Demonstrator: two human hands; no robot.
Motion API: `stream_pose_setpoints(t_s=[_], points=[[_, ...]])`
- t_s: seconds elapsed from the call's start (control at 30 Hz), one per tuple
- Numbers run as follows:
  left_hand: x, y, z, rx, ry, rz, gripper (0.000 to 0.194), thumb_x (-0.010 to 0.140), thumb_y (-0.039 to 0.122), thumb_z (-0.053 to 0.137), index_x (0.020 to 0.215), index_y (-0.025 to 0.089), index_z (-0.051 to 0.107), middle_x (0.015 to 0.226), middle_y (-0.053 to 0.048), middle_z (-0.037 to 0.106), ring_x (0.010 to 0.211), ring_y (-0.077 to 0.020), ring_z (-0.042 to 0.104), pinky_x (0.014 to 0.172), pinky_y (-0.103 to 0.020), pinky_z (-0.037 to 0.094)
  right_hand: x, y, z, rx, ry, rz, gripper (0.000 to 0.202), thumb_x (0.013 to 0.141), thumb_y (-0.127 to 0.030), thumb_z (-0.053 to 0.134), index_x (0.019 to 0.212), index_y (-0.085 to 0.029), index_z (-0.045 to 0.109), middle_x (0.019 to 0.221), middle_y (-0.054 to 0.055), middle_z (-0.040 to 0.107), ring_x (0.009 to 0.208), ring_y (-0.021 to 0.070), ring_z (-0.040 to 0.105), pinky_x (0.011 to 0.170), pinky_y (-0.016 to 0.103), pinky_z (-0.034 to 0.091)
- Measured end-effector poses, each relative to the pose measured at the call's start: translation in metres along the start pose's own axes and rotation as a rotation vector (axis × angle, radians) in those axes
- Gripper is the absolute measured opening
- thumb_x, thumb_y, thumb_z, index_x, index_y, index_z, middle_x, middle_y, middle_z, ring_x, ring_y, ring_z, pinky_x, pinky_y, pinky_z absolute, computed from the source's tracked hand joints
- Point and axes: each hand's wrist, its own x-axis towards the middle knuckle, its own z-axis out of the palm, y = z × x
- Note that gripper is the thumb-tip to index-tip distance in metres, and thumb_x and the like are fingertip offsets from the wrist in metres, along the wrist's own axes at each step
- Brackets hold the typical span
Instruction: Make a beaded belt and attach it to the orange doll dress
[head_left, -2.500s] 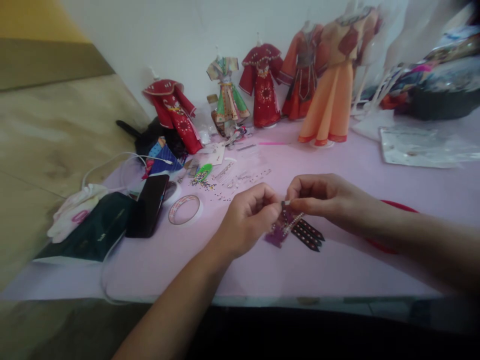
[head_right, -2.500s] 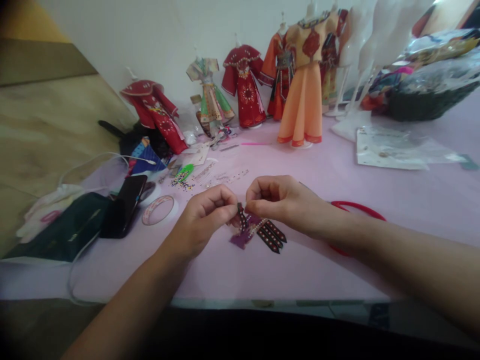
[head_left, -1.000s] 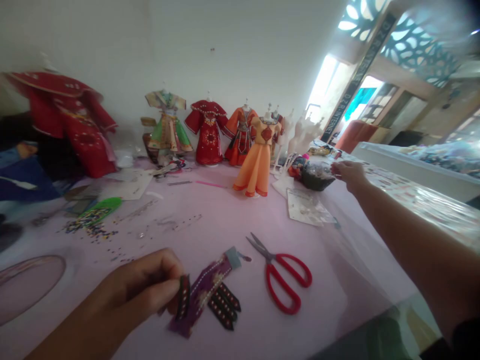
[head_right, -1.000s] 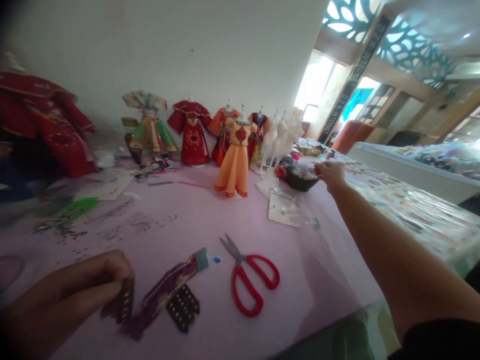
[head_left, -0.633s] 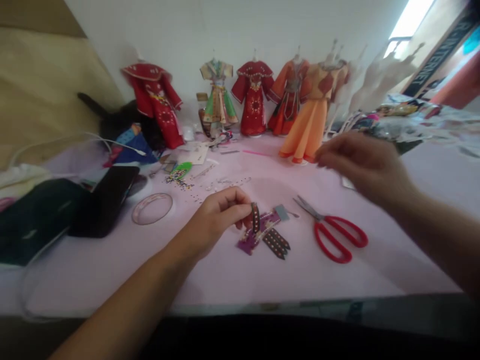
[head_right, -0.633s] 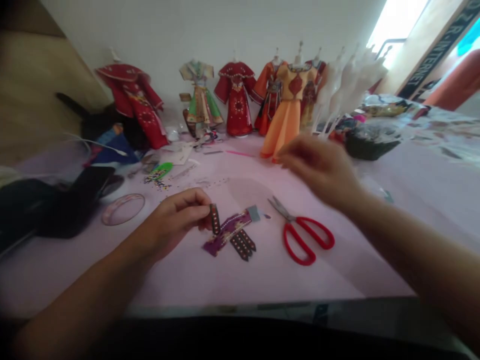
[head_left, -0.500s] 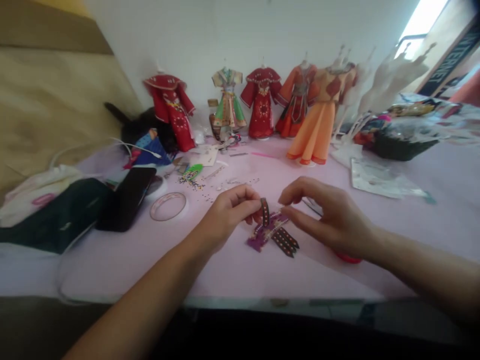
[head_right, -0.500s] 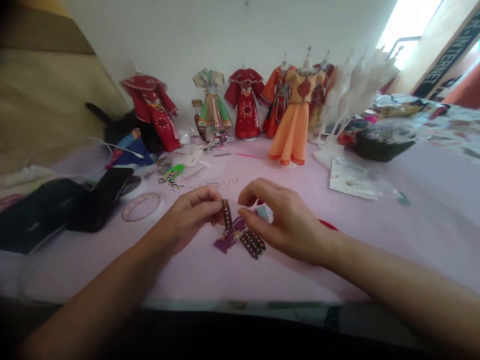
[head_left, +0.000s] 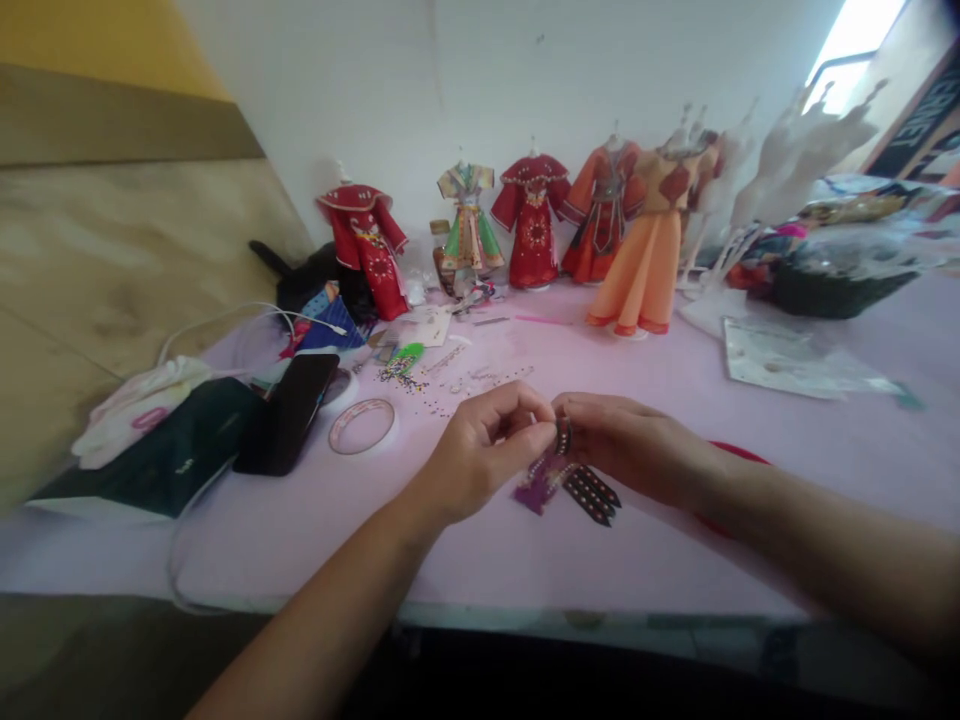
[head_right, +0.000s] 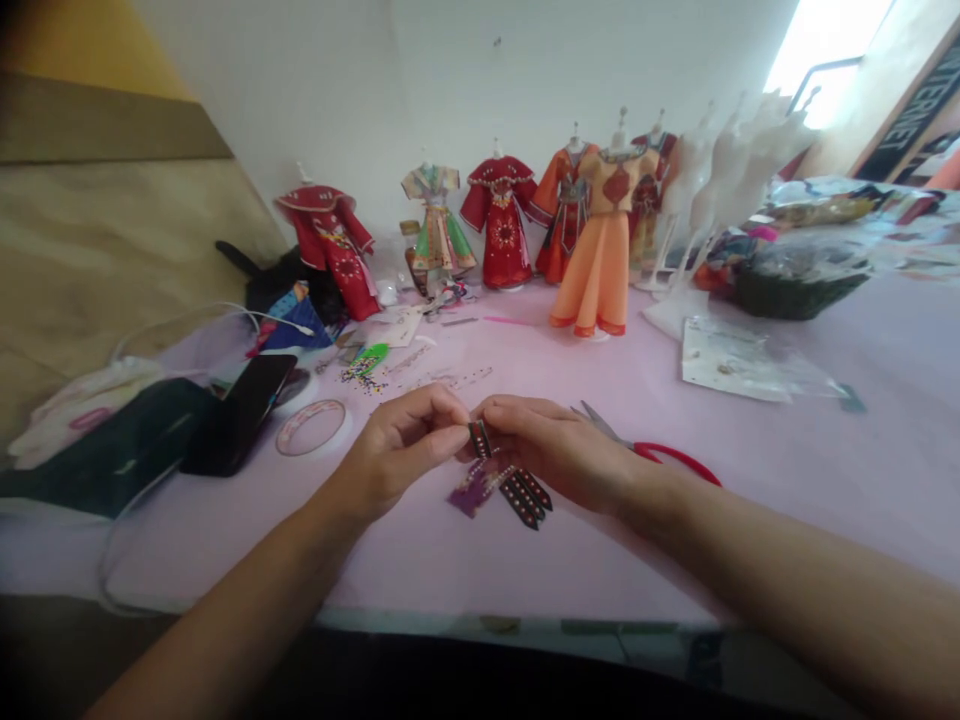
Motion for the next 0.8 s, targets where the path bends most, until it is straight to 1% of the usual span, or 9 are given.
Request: stream_pose_setpoints(t_s=[0.1, 0.17, 0.23, 0.37, 0.47, 0.57, 0.67, 0.73, 0.8], points=[[-0.004, 0.001, 0.003, -0.023, -0.063, 0.009, 0.008, 0.091, 0.026, 0.066, 0.088, 0.020, 0.063, 0.065, 0.002, 0.063, 0.061, -0.0128, 0.060, 0.061, -0.027, 0.047, -0.005, -0.004, 0.000, 0.043, -0.152, 0.044, 0.028, 0.102, -0.033, 0.055, 0.092, -0.017, 0.076, 0.092, 0.008, 0.072, 0.091, 0.0192, 0.068, 0.091, 0.035, 0.056], [-0.006, 0.001, 0.004, -0.111, -0.137, 0.026, 0.007, 0.095, 0.027, 0.064, 0.092, 0.021, 0.062, 0.066, 0.002, 0.065, 0.061, -0.0146, 0.066, 0.060, -0.028, 0.051, -0.009, -0.007, -0.002, 0.063, -0.236, 0.093, 0.033, 0.104, -0.033, 0.052, 0.092, -0.016, 0.078, 0.091, 0.008, 0.073, 0.092, 0.0184, 0.069, 0.094, 0.032, 0.054], [-0.007, 0.001, 0.006, -0.173, -0.185, 0.048, 0.007, 0.097, 0.027, 0.062, 0.095, 0.022, 0.061, 0.066, 0.002, 0.065, 0.063, -0.0159, 0.069, 0.060, -0.028, 0.053, -0.013, -0.011, -0.004, 0.084, -0.281, 0.147, 0.033, 0.104, -0.031, 0.053, 0.096, -0.015, 0.080, 0.092, 0.008, 0.072, 0.090, 0.0162, 0.068, 0.092, 0.028, 0.053], [-0.007, 0.002, 0.007, -0.168, -0.199, 0.059, 0.006, 0.099, 0.026, 0.061, 0.095, 0.021, 0.061, 0.069, 0.002, 0.066, 0.059, -0.0127, 0.064, 0.059, -0.027, 0.053, -0.016, -0.014, -0.003, 0.163, -0.274, 0.202, 0.025, 0.099, -0.031, 0.062, 0.100, -0.015, 0.082, 0.092, 0.007, 0.071, 0.082, 0.0127, 0.066, 0.085, 0.024, 0.054], [-0.007, 0.001, 0.009, -0.168, -0.177, 0.081, 0.006, 0.099, 0.025, 0.061, 0.095, 0.021, 0.062, 0.073, 0.001, 0.069, 0.059, -0.0118, 0.063, 0.058, -0.026, 0.054, -0.016, -0.014, -0.002, 0.224, -0.261, 0.215, 0.024, 0.096, -0.032, 0.068, 0.093, -0.013, 0.081, 0.079, 0.003, 0.064, 0.080, 0.0126, 0.064, 0.079, 0.021, 0.054], [-0.004, -0.001, 0.010, -0.131, -0.134, 0.153, 0.004, 0.098, 0.023, 0.064, 0.095, 0.020, 0.064, 0.077, 0.001, 0.072, 0.062, -0.0112, 0.065, 0.059, -0.024, 0.054, -0.016, -0.012, -0.002, 0.282, -0.221, 0.227, 0.017, 0.091, -0.028, 0.075, 0.087, -0.012, 0.078, 0.073, 0.000, 0.058, 0.074, 0.0107, 0.061, 0.076, 0.020, 0.054], [-0.001, -0.004, 0.008, -0.085, -0.098, 0.231, 0.002, 0.096, 0.020, 0.066, 0.095, 0.019, 0.068, 0.080, 0.001, 0.072, 0.065, -0.0079, 0.063, 0.062, -0.019, 0.051, -0.018, -0.012, -0.003, 0.309, -0.187, 0.191, 0.013, 0.088, -0.023, 0.079, 0.084, -0.012, 0.073, 0.074, -0.001, 0.057, 0.069, 0.0084, 0.058, 0.073, 0.019, 0.054], [0.001, -0.005, 0.006, -0.071, -0.075, 0.225, 0.002, 0.095, 0.019, 0.068, 0.096, 0.020, 0.070, 0.083, 0.001, 0.071, 0.071, -0.0067, 0.063, 0.066, -0.017, 0.050, -0.019, -0.015, -0.003, 0.279, -0.160, 0.164, 0.014, 0.089, -0.022, 0.078, 0.083, -0.012, 0.071, 0.074, 0.000, 0.058, 0.071, 0.0087, 0.059, 0.072, 0.019, 0.053], [0.003, -0.008, 0.001, -0.079, -0.066, 0.192, 0.007, 0.094, 0.020, 0.070, 0.102, 0.021, 0.071, 0.086, 0.002, 0.069, 0.077, -0.0072, 0.064, 0.070, -0.017, 0.050, -0.020, -0.019, -0.003, 0.213, -0.116, 0.139, 0.014, 0.090, -0.023, 0.078, 0.084, -0.013, 0.071, 0.075, 0.001, 0.061, 0.072, 0.0094, 0.060, 0.071, 0.018, 0.051]])
